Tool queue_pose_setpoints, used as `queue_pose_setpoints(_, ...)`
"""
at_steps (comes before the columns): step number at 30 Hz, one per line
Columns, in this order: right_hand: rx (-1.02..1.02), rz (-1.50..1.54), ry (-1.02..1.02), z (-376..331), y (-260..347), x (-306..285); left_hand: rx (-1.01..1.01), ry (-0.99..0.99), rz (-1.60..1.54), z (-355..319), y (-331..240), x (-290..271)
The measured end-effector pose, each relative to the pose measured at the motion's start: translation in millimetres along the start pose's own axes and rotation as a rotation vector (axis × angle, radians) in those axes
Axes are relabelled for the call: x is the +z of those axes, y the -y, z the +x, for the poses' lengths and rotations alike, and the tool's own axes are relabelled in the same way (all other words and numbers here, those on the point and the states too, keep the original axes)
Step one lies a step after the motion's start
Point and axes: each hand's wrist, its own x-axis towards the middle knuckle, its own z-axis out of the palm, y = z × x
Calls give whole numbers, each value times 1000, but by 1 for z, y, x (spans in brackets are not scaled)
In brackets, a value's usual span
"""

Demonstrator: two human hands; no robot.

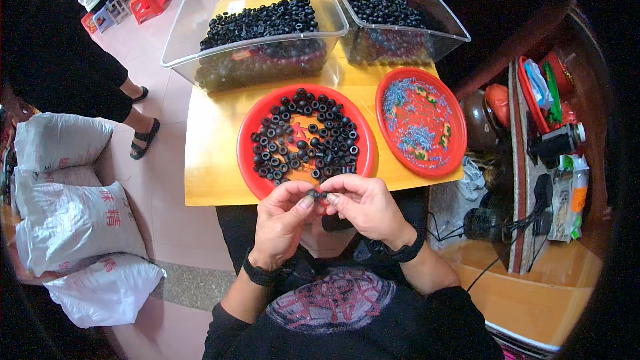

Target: Sorting and assembling small black plastic circular components from large containers onto red plates.

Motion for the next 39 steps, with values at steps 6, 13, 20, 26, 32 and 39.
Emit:
queue_pose_setpoints(6,-26,43,-30,-1,-2,-1,-38,-23,-24,-2,-1,1)
queue_pose_setpoints(13,-74,-14,-10,-4,0,3,-32,-38,-5,-4,-1,2)
queue_pose_setpoints(20,-211,-356,-30,-3,1,1,12,-56,101,-6,-1,3)
queue_pose_setpoints(26,-121,-425,-62,-2,12,6,95,-106,315,-10,0,7)
queue_pose_setpoints(32,-272,-490,-79,-1,8,5,80,-80,470,-11,-2,4)
queue_pose_setpoints(39,-397,-577,-85,0,3,7,255,-17,955,-12,-11,9)
